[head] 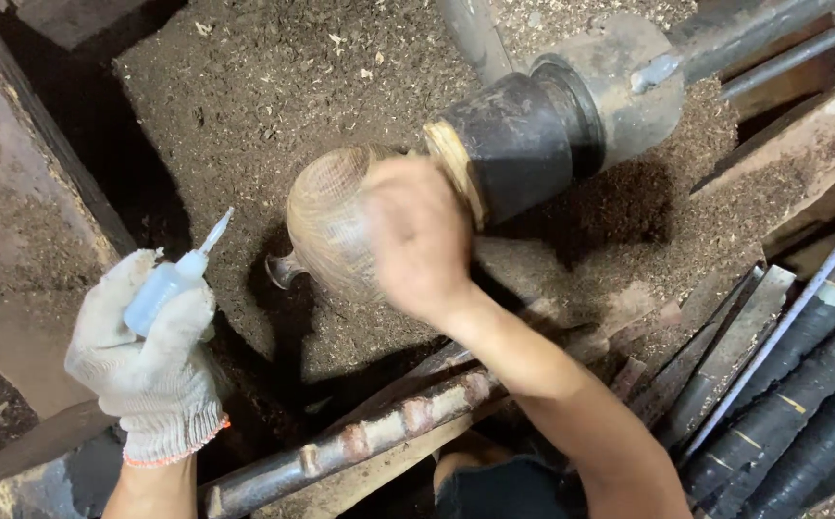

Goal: The person mounts a wooden workpiece on a spinning lathe and shapes it by holding a chisel against the rotating wood, bracing the tool on a wooden rest. After shaping, the person stops the lathe and squeezes liquid from a small plastic bottle onto the turned wooden piece, rotating it by hand to apply the liquid to different areas.

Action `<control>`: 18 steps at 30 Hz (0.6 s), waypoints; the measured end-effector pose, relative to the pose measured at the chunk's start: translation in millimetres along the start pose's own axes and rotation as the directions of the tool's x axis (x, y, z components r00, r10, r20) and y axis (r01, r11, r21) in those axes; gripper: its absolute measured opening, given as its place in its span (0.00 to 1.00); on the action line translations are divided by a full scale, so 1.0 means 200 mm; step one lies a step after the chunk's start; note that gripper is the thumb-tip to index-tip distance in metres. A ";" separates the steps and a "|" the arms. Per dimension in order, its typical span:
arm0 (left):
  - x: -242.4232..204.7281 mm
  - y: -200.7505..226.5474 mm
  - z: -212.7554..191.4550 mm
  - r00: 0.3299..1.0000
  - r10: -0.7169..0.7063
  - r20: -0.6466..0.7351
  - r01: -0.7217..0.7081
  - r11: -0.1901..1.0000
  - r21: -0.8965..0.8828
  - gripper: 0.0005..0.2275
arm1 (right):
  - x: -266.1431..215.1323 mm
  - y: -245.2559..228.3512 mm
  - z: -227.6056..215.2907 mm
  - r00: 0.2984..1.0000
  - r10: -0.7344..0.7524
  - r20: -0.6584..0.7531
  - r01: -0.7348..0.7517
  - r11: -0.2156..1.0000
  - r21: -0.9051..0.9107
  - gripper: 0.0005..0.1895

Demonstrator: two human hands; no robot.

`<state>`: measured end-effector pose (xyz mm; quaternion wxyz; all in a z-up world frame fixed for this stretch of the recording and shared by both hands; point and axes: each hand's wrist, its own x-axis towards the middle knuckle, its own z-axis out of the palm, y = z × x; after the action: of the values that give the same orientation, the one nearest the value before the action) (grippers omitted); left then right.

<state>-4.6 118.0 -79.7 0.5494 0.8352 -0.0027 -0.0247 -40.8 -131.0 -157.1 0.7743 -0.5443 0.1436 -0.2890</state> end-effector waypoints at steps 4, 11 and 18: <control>0.01 0.02 -0.01 1.000 -0.017 -0.016 0.016 0.999 -0.044 0.17 | 0.05 -0.03 0.03 0.777 -0.230 0.586 0.594 0.576 -0.562 0.14; 0.01 -0.01 -0.02 1.000 0.031 -0.003 -0.031 0.999 -0.027 0.18 | -0.04 -0.11 0.03 0.714 -0.064 0.697 0.661 0.387 -0.642 0.21; 0.00 -0.03 -0.03 0.999 0.045 -0.006 -0.045 0.999 0.005 0.18 | 0.01 -0.08 0.04 0.868 0.097 0.487 0.280 0.714 -0.641 0.23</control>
<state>-4.6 125.3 -83.9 0.5478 0.8363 -0.0199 -0.0100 -39.8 -129.5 -139.4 0.5072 -0.8551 0.0132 -0.1064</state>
